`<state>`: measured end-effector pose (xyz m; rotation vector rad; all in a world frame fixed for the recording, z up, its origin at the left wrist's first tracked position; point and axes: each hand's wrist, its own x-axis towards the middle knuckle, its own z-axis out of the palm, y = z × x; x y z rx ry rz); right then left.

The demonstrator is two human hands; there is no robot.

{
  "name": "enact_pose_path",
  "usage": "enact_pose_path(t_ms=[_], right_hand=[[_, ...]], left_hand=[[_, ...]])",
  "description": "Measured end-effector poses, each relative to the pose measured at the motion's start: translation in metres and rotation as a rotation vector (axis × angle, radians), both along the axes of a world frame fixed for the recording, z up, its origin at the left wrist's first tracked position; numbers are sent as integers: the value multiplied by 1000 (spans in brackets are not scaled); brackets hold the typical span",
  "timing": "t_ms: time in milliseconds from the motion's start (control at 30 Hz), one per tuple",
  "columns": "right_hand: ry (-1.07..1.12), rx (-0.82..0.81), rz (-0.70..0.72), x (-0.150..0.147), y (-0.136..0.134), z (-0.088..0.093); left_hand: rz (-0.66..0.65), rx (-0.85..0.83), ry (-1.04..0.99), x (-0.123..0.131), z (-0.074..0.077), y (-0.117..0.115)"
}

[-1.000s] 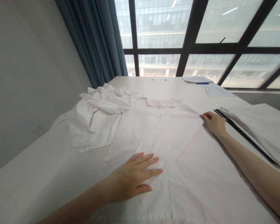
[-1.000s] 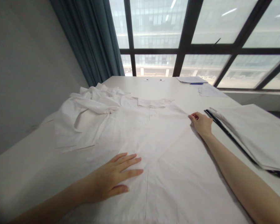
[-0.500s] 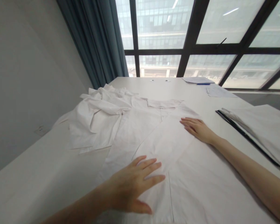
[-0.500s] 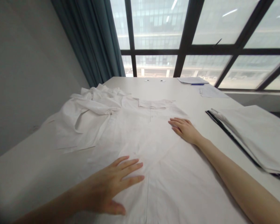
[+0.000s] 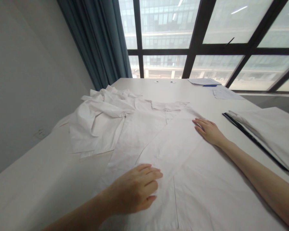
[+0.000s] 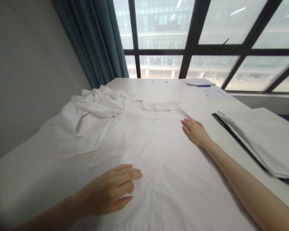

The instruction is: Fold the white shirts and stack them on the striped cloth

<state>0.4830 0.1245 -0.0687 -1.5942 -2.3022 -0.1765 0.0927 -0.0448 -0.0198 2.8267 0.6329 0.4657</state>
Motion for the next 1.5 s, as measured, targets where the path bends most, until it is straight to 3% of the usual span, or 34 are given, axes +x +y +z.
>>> enact_pose_path(t_ms=[167, 300, 500, 600, 667, 767, 867, 1033, 1200, 1400, 1500], right_hand=[[-10, -16, -68, -4, -4, 2], [-18, -41, -161, -7, -6, 2], [-15, -27, -183, -7, -6, 1], [6, 44, -142, -5, -5, 3], [34, 119, -81, -4, -5, 4], [77, 179, 25, -4, -6, 7], [103, 167, 66, -4, -6, 7], [120, 119, -44, -4, -4, 3], [132, 138, -139, -1, -3, 3], [35, 150, -418, -3, -9, 9], [30, 139, -480, -3, -10, 12]], left_hand=[[22, 43, -136, -1, 8, 2], [-39, 60, -248, -3, 12, 3], [-124, 172, -223, -3, 9, 3], [-4, 173, -268, -3, 8, 6], [195, 193, -261, -4, 7, 10], [499, 220, -118, -7, 2, 18], [635, 179, 10, -10, -4, 22], [622, 113, 36, -9, -4, 20], [620, 153, 41, -10, -2, 21], [642, 208, 115, -12, -1, 23], [657, 191, 140, -12, 0, 23]])
